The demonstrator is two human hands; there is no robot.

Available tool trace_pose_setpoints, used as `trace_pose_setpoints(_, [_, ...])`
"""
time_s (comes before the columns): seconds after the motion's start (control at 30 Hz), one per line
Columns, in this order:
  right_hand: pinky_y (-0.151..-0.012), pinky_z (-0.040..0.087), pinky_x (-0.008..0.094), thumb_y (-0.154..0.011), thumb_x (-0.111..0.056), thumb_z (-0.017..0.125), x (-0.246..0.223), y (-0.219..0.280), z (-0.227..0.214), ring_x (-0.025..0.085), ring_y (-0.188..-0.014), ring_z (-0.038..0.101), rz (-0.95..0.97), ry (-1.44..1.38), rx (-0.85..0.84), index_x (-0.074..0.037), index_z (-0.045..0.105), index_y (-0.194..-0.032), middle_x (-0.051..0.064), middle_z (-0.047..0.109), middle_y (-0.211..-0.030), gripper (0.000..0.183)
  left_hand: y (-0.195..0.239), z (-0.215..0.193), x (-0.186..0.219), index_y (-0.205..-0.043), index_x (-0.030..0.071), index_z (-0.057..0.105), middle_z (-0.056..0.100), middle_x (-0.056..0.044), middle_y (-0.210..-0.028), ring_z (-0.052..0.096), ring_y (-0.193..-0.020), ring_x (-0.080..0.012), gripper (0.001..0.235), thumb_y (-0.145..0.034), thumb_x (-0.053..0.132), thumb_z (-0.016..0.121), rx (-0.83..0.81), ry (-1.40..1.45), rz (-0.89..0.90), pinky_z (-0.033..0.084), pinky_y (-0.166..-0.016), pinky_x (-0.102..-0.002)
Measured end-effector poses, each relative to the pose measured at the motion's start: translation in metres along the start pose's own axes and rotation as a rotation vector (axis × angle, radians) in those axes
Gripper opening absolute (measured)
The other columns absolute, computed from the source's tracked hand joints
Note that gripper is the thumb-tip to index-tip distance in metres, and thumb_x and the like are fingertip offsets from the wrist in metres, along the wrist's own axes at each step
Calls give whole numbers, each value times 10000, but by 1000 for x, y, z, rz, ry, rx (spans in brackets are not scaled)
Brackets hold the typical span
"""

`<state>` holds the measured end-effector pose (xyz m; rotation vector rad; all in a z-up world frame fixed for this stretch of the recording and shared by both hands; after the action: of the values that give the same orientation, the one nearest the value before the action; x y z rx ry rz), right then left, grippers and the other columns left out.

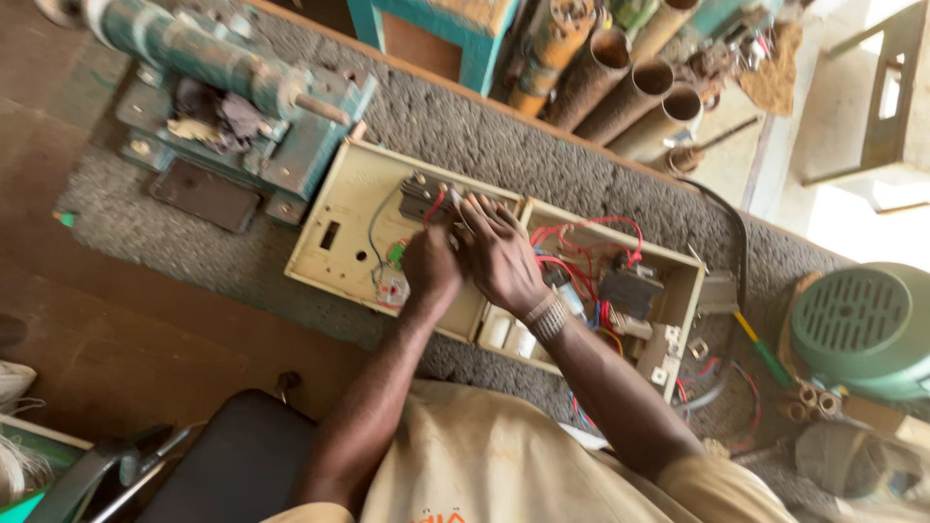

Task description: The person cleans and prepares electrical components inside an open control box using a wooden stick and sandpaper. They repeatedly rub the contacts and terminals, then place the cleaned parts back into the box.

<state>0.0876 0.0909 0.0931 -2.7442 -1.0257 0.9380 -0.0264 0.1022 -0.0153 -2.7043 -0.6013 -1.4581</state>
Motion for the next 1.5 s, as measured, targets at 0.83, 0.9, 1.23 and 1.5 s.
trace_pose_setpoints(0.83, [-1114,499,461,-1001,-52,705,47,-1,-53,241,-1111,725,40,-249,358,-74,728,-1121,88,743,-1184,124,-4,-10,27,-1043,108,747,766,-152,-867,754,-786,-336,295,-831,296,826,56,-70,258,573,-655,-445])
trace_pose_setpoints(0.9, [-1239,372,519,-920,-26,708,24,-11,-12,205,-910,726,-47,210,-2,-117,763,-1212,27,745,-1078,311,-4,-5,26,-1036,104,739,776,-131,-863,762,-778,-316,264,-848,276,810,22,-51,265,576,-649,-438])
trace_pose_setpoints(1.23, [-1081,378,455,-887,-105,598,-1,-13,-21,371,-1230,557,-24,151,40,-33,607,-1434,169,619,-1465,551,-1,-13,32,-1035,112,739,759,-133,-803,754,-747,-328,227,-829,197,783,63,-129,243,571,-615,-451])
trace_pose_setpoints(1.5, [-1103,345,473,-905,-88,577,5,5,-14,357,-1188,614,18,178,13,-36,628,-1416,187,602,-1458,516,-1,-14,30,-1079,185,779,758,-152,-834,744,-771,-364,275,-807,225,788,58,-98,206,575,-637,-462])
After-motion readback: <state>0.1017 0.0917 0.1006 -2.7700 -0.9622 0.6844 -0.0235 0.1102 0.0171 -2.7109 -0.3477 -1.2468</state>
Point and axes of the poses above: each hand's wrist, its own y-axis away from the middle knuckle, its own z-axis out of the palm, x = y × z, the point moved 10 cm from there along -y, towards the middle knuckle
